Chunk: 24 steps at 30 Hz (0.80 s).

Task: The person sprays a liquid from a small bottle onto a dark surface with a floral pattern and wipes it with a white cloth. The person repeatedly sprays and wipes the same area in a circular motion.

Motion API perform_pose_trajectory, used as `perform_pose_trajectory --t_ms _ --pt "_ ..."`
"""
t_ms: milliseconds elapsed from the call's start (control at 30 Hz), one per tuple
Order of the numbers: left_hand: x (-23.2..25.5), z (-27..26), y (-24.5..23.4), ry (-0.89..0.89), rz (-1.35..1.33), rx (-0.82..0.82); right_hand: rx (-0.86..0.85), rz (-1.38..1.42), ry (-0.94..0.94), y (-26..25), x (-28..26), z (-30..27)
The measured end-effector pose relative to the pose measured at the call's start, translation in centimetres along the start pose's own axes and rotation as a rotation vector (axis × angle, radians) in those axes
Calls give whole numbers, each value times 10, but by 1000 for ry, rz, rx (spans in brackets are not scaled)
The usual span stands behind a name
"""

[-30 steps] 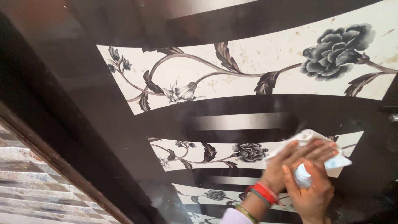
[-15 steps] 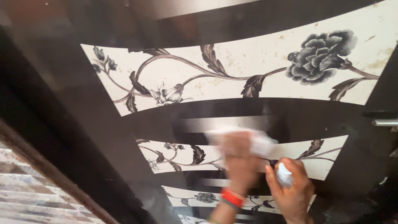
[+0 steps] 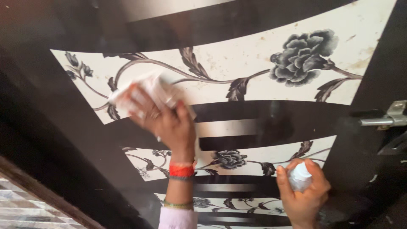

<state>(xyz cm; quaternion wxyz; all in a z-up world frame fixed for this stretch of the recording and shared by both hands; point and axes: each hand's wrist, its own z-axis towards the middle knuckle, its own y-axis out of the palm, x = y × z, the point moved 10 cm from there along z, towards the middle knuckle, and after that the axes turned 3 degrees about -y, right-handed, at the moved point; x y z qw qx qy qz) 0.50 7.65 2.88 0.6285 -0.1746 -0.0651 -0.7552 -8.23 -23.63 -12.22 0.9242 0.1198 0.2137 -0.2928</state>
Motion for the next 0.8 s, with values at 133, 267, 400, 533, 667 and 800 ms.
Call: perform_pose_trajectory --t_ms 133,267,400,533,667,800 --pt "33 -87 10 167 -89 86 36 -58 -38 -5 -15 1" --pt "173 -201 61 637 -354 -659 59 -64 -74 -15 -20 3" --pt "256 -153 35 995 -144 -222 113 -66 23 -30 -4 1" --pt "192 -23 45 496 -229 -248 135 -65 2 -42 6 2" --pt "67 9 13 40 -34 -18 168 -18 53 -36 16 -1" --pt "48 -95 15 47 -129 -48 139 -80 74 -24 4 -2"
